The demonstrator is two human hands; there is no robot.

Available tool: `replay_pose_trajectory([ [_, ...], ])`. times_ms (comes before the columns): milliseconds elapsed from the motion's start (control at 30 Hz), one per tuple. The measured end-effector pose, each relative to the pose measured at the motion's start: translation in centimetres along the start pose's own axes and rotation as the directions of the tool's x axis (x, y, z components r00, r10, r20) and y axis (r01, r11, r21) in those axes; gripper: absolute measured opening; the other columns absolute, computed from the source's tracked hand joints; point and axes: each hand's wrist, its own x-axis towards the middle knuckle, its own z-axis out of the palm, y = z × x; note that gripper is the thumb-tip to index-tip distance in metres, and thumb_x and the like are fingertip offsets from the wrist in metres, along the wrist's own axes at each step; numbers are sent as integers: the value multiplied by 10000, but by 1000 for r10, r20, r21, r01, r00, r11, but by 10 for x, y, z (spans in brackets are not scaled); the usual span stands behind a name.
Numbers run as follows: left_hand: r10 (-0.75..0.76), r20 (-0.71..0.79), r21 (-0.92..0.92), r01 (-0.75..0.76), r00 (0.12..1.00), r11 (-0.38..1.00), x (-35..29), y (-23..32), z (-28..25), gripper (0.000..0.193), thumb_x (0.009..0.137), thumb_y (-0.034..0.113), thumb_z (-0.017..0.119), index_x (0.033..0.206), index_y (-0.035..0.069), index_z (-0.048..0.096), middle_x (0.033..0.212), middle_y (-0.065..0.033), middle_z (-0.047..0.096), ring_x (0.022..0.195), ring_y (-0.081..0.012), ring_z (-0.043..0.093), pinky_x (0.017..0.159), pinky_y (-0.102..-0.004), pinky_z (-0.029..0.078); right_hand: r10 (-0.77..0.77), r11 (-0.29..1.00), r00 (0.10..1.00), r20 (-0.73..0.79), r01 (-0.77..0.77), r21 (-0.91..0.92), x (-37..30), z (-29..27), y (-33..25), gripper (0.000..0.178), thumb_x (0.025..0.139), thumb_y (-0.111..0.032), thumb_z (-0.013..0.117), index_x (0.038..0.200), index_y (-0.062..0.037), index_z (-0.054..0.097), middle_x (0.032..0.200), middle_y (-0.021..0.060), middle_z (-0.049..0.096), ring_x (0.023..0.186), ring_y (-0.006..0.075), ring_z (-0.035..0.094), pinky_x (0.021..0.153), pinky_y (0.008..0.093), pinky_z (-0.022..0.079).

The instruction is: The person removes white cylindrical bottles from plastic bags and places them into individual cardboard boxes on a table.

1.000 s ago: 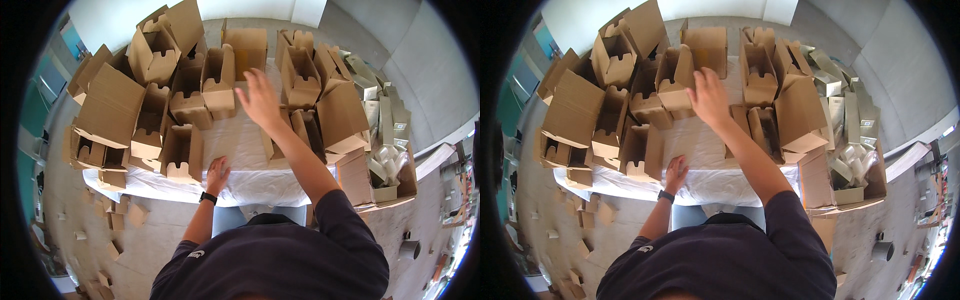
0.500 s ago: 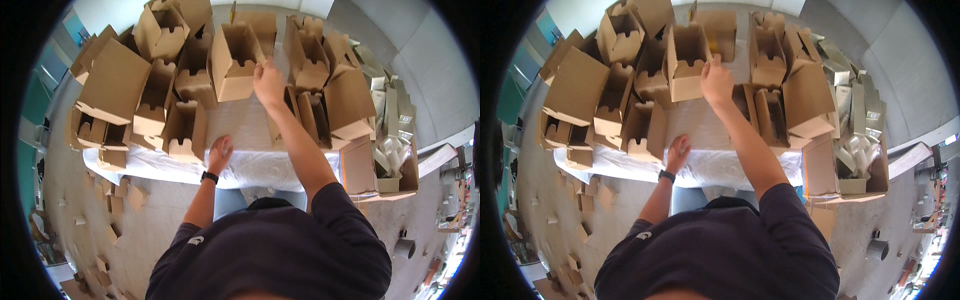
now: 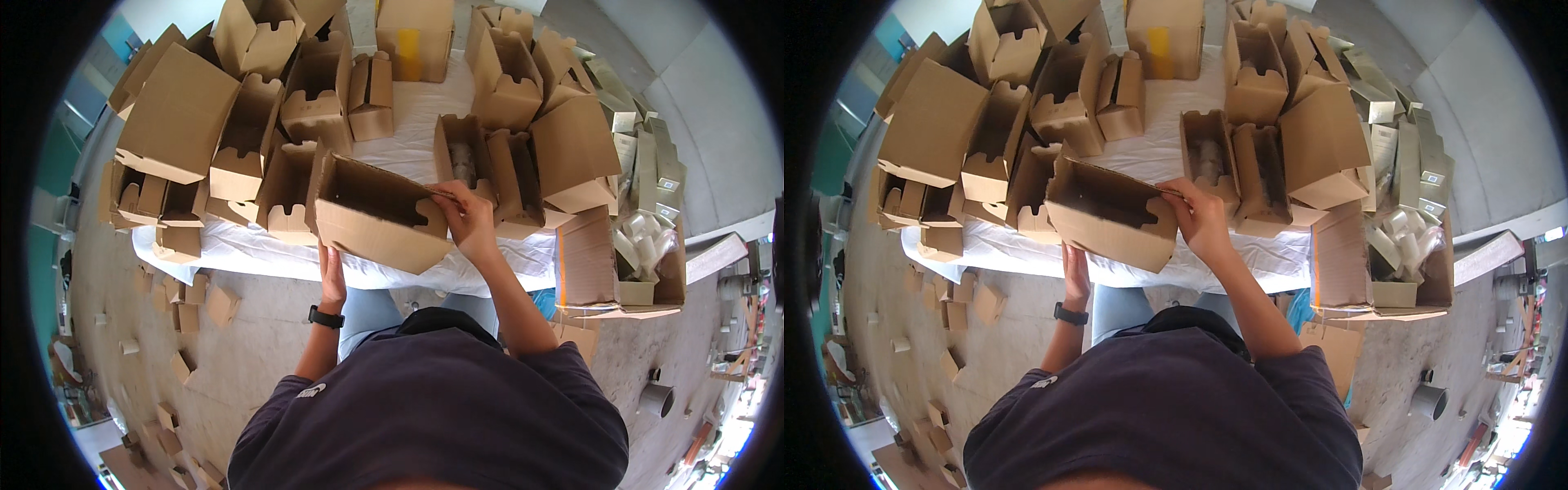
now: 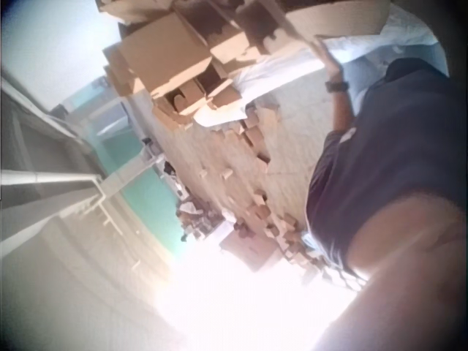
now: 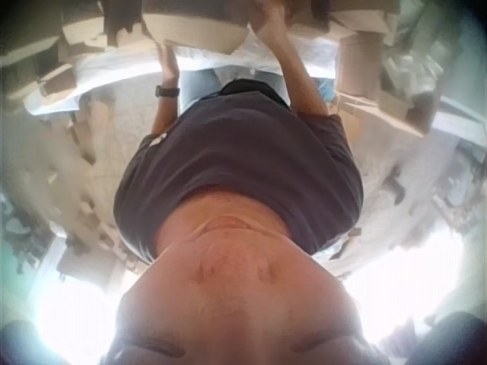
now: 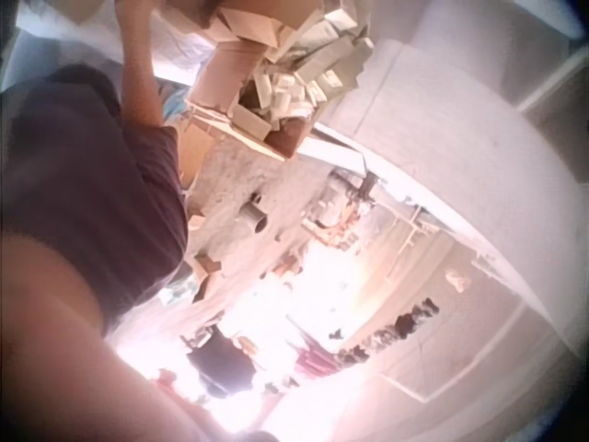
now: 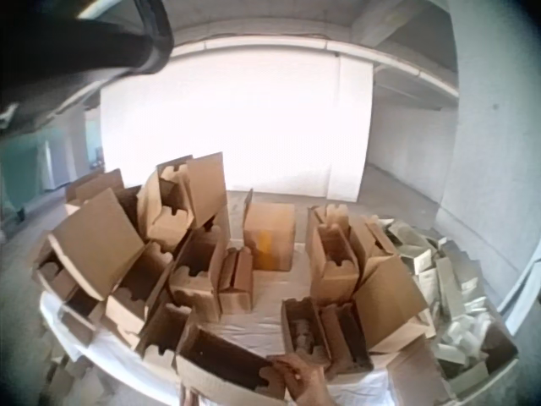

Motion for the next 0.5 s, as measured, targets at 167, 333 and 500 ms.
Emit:
replay_pose_trajectory([
  [167,-47,81,383,12,996,924,-8,-13,-23,591,878,190,688,1367,6,411,1349,-141,484,1275,-257,433,1066,-360,317,-171,982,985,-16,169,-78,5,16,19,171,851,18,616,1002,-38,674,1016,126,686,915,256,678,781,315,535],
  [333,27,129,715,-112,991,690,-32,-29,-38,662,803,154,760,1361,24,428,1358,-168,471,1261,-318,457,1051,-395,367,-240,960,968,75,248,-127,-4,40,46,267,840,19,596,1090,-61,645,1132,124,654,1033,280,638,873,336,512],
  [500,153,162,480,-214,975,851,-26,22,6,856,807,115,734,1482,10,219,1519,-165,272,1409,-303,268,1146,-403,225,-25,999,998,58,26,-25,-8,35,52,295,944,-20,499,1225,-66,577,1206,129,629,1088,260,620,917,328,470],
])
